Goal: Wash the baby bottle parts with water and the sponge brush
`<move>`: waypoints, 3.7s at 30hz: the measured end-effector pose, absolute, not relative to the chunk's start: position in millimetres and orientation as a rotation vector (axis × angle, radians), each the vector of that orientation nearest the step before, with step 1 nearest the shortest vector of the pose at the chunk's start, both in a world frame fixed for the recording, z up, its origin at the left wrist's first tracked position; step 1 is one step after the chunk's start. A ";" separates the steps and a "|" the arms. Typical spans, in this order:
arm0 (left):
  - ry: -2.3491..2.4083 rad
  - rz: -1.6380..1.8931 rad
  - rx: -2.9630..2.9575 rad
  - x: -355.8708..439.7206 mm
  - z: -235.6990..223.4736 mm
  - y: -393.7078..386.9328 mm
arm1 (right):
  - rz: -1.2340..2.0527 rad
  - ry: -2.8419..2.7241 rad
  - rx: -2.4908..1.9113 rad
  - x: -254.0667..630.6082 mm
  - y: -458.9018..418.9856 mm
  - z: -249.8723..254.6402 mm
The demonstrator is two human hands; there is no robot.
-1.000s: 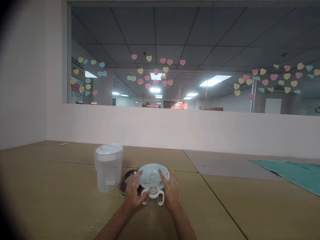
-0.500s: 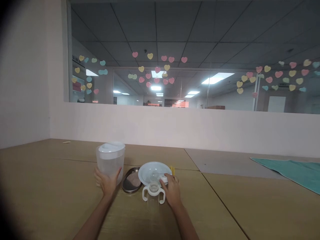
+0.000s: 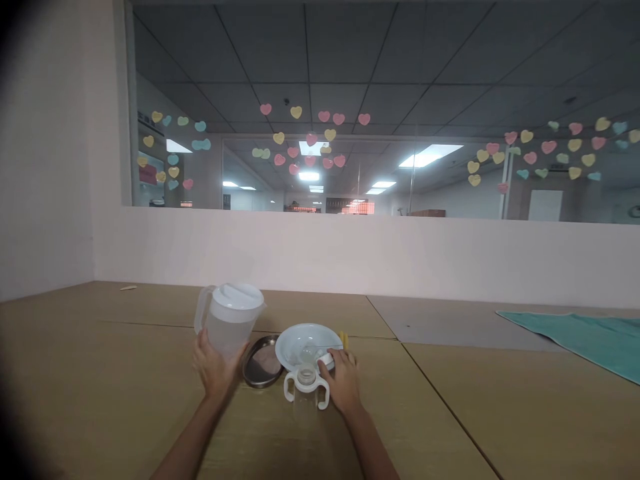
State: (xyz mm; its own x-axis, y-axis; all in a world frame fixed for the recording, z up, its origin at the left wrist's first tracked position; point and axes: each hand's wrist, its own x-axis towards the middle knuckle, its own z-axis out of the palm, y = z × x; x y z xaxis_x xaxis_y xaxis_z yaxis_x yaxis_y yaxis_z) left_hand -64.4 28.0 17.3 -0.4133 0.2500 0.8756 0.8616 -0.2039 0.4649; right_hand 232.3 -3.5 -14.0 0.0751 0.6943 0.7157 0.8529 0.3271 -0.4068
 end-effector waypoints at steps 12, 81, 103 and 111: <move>-1.228 -1.359 -1.476 -49.2 13.0 33.0 | -0.355 -1.703 -1.465 232.6 1.0 -18.4; -1.075 -1.101 -1.480 -63.1 7.0 39.6 | -0.846 -1.461 -0.665 206.4 33.4 -35.7; -0.954 -1.203 -1.526 -62.9 7.7 42.0 | -0.818 -1.577 -0.776 209.1 10.7 -24.3; -0.995 -1.393 -1.575 -56.5 16.6 29.0 | -0.648 -1.662 -0.873 211.2 -9.2 -16.3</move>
State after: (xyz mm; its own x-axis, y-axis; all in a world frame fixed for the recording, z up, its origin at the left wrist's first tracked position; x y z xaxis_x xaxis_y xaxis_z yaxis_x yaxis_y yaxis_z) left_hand -56.5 29.0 16.6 0.0873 0.0525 0.9948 0.9241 -0.3772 -0.0612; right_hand 211.2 -9.2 -16.3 -0.1323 0.2177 0.9670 0.8151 0.5790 -0.0189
